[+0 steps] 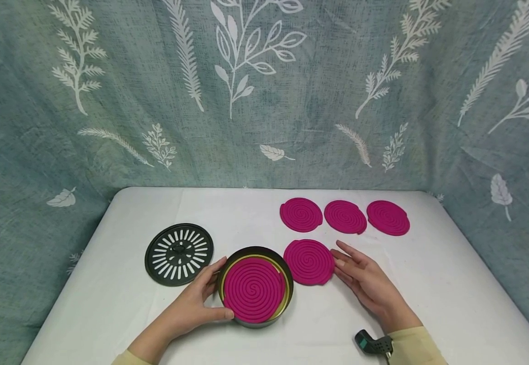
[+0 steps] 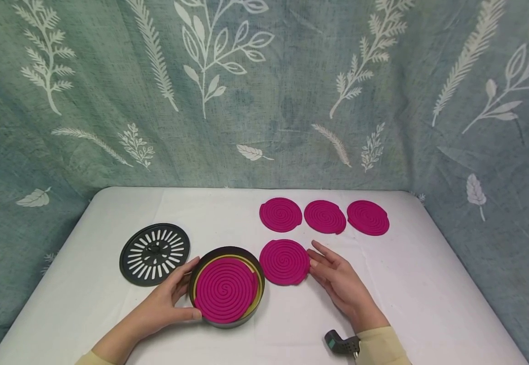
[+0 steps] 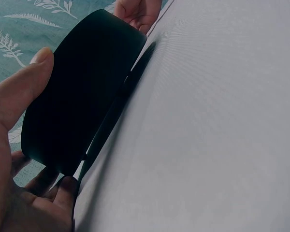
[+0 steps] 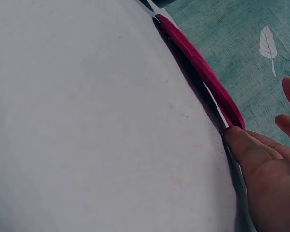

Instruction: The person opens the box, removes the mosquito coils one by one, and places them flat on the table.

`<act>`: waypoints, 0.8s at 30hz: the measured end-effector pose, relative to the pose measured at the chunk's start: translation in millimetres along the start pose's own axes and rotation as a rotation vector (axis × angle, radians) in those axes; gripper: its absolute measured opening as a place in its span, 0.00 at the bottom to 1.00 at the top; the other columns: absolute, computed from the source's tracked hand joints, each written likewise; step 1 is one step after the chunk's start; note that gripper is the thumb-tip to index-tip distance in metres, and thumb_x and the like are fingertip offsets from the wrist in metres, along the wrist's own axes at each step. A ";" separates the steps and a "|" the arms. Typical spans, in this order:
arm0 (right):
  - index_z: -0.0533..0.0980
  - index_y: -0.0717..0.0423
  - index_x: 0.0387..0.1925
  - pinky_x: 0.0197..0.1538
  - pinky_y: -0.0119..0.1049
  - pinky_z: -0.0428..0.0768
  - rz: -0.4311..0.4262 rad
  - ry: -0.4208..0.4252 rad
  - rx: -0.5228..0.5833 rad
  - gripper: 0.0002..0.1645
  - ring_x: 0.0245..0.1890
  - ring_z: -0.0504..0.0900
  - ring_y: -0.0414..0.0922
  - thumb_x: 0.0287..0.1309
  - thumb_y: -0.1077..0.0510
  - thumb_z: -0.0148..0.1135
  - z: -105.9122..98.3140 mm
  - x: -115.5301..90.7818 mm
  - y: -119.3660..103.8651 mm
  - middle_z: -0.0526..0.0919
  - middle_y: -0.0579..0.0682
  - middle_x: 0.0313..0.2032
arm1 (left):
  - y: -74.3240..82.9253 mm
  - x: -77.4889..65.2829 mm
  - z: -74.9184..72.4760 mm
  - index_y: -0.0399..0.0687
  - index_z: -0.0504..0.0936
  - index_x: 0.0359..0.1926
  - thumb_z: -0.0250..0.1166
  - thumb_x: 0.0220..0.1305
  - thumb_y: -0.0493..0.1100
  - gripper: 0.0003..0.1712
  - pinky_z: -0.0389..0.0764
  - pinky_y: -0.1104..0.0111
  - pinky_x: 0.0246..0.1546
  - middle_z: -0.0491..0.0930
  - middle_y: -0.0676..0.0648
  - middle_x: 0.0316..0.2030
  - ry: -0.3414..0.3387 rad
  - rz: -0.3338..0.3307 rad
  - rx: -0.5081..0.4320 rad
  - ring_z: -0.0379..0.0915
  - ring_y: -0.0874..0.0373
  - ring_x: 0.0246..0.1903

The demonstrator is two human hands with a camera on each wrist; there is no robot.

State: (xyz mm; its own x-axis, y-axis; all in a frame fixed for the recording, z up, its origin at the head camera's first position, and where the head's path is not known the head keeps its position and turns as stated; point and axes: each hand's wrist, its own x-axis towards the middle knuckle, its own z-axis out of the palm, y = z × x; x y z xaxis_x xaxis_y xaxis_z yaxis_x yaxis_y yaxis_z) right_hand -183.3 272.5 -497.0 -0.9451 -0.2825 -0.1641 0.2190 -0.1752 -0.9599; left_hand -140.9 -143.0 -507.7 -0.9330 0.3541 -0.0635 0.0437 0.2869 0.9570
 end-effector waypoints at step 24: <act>0.49 0.63 0.76 0.67 0.41 0.70 -0.039 0.061 0.009 0.41 0.70 0.64 0.50 0.70 0.62 0.56 1.5 -3.6 6.2 0.52 0.67 0.73 | -1.8 0.3 -1.1 0.56 0.55 0.77 0.84 0.38 0.53 0.67 0.62 0.75 0.68 0.56 0.57 0.72 -0.008 0.021 -0.015 0.57 0.59 0.69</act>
State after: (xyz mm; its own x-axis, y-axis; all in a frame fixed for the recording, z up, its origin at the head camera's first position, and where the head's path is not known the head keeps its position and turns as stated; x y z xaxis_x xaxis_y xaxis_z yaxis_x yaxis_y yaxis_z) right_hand -178.2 271.1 -502.0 -0.9661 -0.2168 -0.1404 0.1834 -0.1932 -0.9639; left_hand -141.6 -144.4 -509.1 -0.9291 0.3671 -0.0452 0.0583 0.2659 0.9622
